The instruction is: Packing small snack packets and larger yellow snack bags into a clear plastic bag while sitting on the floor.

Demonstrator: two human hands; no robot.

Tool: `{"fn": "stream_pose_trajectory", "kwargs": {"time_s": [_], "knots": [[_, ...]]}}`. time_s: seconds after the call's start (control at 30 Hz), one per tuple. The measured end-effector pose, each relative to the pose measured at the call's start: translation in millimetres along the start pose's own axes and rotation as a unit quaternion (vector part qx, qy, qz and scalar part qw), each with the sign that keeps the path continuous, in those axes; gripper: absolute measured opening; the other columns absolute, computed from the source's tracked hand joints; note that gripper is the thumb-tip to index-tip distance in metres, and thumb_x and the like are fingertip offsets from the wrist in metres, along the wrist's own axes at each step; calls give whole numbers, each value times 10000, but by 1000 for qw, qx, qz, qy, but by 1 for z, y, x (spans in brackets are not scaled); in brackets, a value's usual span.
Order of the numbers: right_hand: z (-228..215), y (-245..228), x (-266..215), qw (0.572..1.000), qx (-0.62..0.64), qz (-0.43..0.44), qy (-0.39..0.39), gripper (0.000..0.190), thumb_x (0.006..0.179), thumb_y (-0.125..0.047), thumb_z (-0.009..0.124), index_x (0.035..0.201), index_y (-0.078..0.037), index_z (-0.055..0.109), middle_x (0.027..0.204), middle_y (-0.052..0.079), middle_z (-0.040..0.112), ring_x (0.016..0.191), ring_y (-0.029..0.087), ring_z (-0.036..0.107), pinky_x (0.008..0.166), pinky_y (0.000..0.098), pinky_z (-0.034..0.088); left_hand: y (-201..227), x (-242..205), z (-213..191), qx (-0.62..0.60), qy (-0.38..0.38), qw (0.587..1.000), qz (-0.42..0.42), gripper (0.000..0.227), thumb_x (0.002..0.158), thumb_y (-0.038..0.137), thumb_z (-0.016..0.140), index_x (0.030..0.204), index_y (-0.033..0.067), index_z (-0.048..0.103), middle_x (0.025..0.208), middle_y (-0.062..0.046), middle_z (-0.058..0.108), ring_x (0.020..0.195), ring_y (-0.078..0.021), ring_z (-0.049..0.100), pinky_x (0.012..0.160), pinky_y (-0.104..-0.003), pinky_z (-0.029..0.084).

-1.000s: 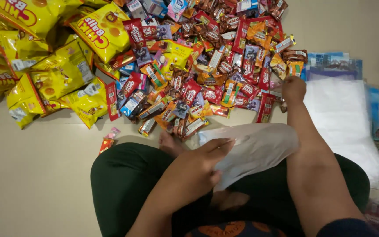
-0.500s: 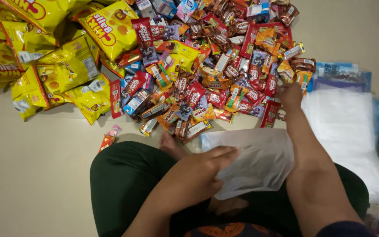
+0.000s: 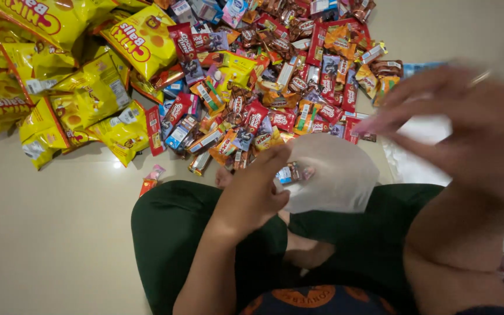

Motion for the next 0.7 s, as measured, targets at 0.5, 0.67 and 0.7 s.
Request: {"fn": "stream_pose_trajectory", "kwargs": {"time_s": [0.5,0.67,0.7], "knots": [[263,570,-328,735,-115,657,-125,786,662,-477,914,1323,-169,620,1348,235,644,1261,422,618,1008,626,487,37,-15,48,32,-191,979,-61,795,807,44,674,1527,66,339,1419,-274,551,971,-597,678,836,-662,565],[262,443,-299,644,-61,752,-127,607,991,-517,268,1517,-250,411,1529,118,523,1403,355,493,1137,544,340,35,-19,65,68,-259,962,-47,948,813,-59,624,1626,229,231,1677,-188,200,1051,-612,638,919,-655,564],[244,408,-259,637,-48,759,-126,676,995,-570,188,1532,-234,422,1561,96,497,1439,321,456,1177,510,299,39,-19,58,68,-258,963,-46,948,813,-59,624,1626,229,231,1677,-188,200,1051,-612,638,919,-655,564]]}}
Point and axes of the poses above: each hand's wrist, its own x-axis towards the middle knuckle, its own z-axis out of the palm, y = z × x, the point moved 10 cm from there along x, towards the middle knuckle
